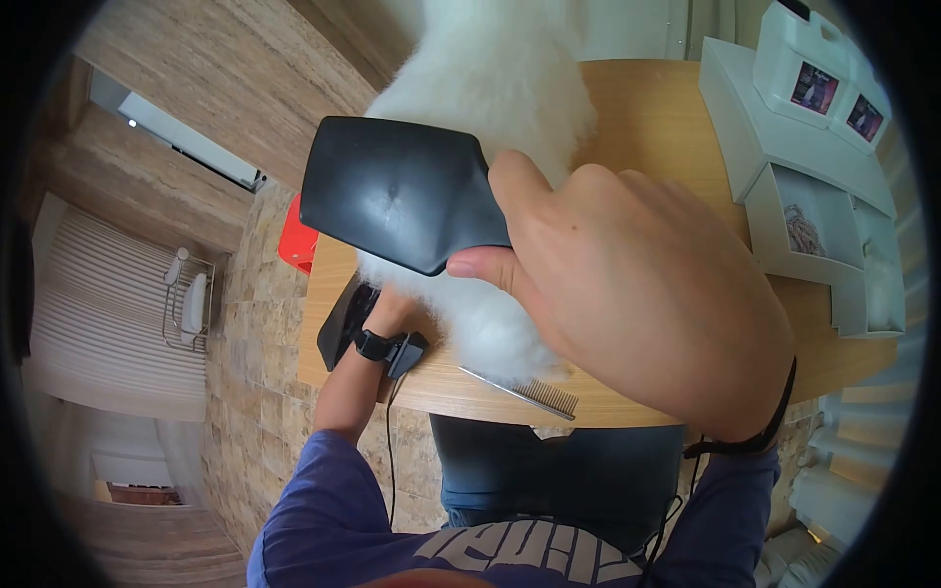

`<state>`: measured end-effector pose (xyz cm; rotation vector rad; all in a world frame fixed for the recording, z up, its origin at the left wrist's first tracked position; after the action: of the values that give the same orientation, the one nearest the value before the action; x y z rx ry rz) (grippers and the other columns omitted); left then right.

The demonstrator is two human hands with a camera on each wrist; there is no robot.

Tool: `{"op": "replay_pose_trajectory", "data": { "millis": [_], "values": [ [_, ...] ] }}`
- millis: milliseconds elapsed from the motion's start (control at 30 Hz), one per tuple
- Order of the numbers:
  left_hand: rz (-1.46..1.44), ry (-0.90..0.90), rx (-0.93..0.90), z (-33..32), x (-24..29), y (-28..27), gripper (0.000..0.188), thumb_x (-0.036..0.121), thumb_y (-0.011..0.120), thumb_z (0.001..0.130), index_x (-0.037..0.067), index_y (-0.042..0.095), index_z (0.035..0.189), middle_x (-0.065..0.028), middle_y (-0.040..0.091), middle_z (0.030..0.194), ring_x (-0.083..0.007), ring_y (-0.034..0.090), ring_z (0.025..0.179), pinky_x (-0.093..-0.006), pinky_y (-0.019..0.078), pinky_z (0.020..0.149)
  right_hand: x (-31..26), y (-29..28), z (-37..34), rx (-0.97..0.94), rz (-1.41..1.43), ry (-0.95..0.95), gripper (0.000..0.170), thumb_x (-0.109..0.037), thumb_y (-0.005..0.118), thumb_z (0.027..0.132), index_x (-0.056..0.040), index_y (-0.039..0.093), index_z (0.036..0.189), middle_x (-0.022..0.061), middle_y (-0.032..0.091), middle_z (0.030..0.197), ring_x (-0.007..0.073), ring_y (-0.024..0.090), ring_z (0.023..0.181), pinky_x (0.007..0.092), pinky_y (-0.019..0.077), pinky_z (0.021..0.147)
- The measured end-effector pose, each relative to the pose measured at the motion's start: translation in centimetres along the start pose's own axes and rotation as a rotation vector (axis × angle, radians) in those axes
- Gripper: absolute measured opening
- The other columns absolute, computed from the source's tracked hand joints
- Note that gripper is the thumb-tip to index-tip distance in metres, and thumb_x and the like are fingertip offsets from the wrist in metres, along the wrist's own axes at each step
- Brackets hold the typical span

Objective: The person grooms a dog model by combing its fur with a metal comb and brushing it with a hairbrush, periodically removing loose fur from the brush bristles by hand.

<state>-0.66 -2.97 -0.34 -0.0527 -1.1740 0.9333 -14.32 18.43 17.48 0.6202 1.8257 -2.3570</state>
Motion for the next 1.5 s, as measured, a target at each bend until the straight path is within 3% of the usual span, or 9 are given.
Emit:
{"op": "replay_pose_trajectory", "data": {
  "millis": [233, 400, 1133, 1233, 1300, 1333, 1367, 1433, 1500],
  "values": [
    [0.001, 0.016, -0.001, 0.5, -0.1, 0.1, 0.086, 0.022, 0.085, 0.071, -0.004, 0.042, 0.141, -0.0198, 0.054, 0.139, -0.031, 0.053, 0.128, -0.0426, 0.0416, 0.108, -0.7, 0.5, -0.8, 0.002, -0.078, 0.005, 0.051, -0.044, 0.068, 0.09, 0.002, 0.055, 0.109, 0.0173, 0.049, 0.05, 0.0408, 0.054, 0.051, 0.0476, 0.0408, 0.05],
    [0.007, 0.023, 0.002, 2.7, -0.7, 0.3, 0.086, 0.022, 0.085, 0.071, -0.004, 0.042, 0.141, -0.0198, 0.054, 0.139, -0.0311, 0.053, 0.128, -0.0426, 0.0417, 0.108, -0.9, 0.8, -1.0, -0.1, -0.099, 0.006, 0.05, -0.046, 0.067, 0.09, 0.0006, 0.054, 0.104, 0.0161, 0.05, 0.049, 0.0394, 0.054, 0.049, 0.0467, 0.0412, 0.049],
    [0.018, 0.04, 0.027, 1.6, -0.3, 0.0, 0.085, 0.022, 0.085, 0.071, -0.004, 0.043, 0.14, -0.0198, 0.055, 0.138, -0.0311, 0.054, 0.127, -0.0426, 0.0423, 0.107, -1.6, 0.6, -2.0, -0.093, -0.12, -0.043, 0.049, -0.049, 0.066, 0.088, -0.002, 0.052, 0.096, 0.0137, 0.053, 0.051, 0.0361, 0.057, 0.049, 0.043, 0.0415, 0.045],
    [0.02, 0.043, 0.03, -5.1, 1.4, -3.1, 0.084, 0.022, 0.085, 0.071, -0.004, 0.044, 0.139, -0.0198, 0.055, 0.137, -0.0311, 0.054, 0.127, -0.0425, 0.0424, 0.107, -2.1, 1.5, -3.0, -0.154, -0.084, -0.116, 0.05, -0.052, 0.065, 0.087, -0.0036, 0.055, 0.093, 0.0112, 0.052, 0.05, 0.0328, 0.057, 0.046, 0.041, 0.04, 0.045],
    [0.021, 0.043, 0.027, 2.9, -0.7, 0.7, 0.084, 0.022, 0.085, 0.071, -0.004, 0.044, 0.139, -0.0198, 0.055, 0.137, -0.0311, 0.054, 0.127, -0.0425, 0.0425, 0.107, -4.6, 2.6, -5.5, 0.071, -0.16, -0.49, 0.05, -0.055, 0.063, 0.087, -0.0051, 0.058, 0.09, 0.009, 0.051, 0.048, 0.0304, 0.055, 0.043, 0.0396, 0.0384, 0.044],
    [0.023, 0.042, 0.024, 0.4, 0.0, -0.5, 0.084, 0.021, 0.085, 0.071, -0.004, 0.044, 0.139, -0.0198, 0.055, 0.137, -0.0311, 0.054, 0.127, -0.0425, 0.0425, 0.107, -4.6, 2.8, -5.4, 0.072, -0.157, -0.486, 0.05, -0.055, 0.063, 0.087, -0.0051, 0.058, 0.09, 0.009, 0.051, 0.048, 0.0304, 0.055, 0.043, 0.0396, 0.0384, 0.044],
    [0.024, 0.041, 0.02, -2.2, 0.7, -1.7, 0.084, 0.021, 0.085, 0.071, -0.004, 0.044, 0.139, -0.0198, 0.055, 0.137, -0.0311, 0.054, 0.127, -0.0425, 0.0425, 0.107, -4.5, 3.1, -5.0, 0.027, -0.137, -0.467, 0.049, -0.054, 0.064, 0.087, -0.0054, 0.058, 0.09, 0.0087, 0.05, 0.048, 0.0305, 0.055, 0.043, 0.0395, 0.0395, 0.045],
    [0.024, 0.04, 0.027, 0.3, 0.0, 0.0, 0.084, 0.021, 0.085, 0.071, -0.004, 0.044, 0.139, -0.0198, 0.055, 0.137, -0.0311, 0.054, 0.127, -0.0425, 0.0426, 0.107, -4.2, 3.1, -4.2, -0.024, -0.121, -0.454, 0.048, -0.053, 0.065, 0.087, -0.0058, 0.059, 0.089, 0.0084, 0.05, 0.048, 0.0306, 0.054, 0.043, 0.0394, 0.0405, 0.046],
    [0.025, 0.044, 0.055, 2.9, -0.6, 1.6, 0.084, 0.021, 0.085, 0.071, -0.004, 0.044, 0.139, -0.0198, 0.055, 0.137, -0.0311, 0.054, 0.126, -0.0425, 0.0426, 0.107, -2.7, 3.4, -2.6, -0.296, 0.065, -0.362, 0.047, -0.052, 0.065, 0.089, -0.0053, 0.06, 0.09, 0.0093, 0.05, 0.048, 0.0305, 0.054, 0.043, 0.039, 0.0425, 0.047]
  ]
}}
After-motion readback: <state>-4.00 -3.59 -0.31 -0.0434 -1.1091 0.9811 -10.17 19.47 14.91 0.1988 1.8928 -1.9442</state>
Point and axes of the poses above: each hand's wrist, its own z-axis towards the middle knuckle, its own y-axis out of the palm, x = y × z, the point moved 6 cm from there along z, towards the middle knuckle
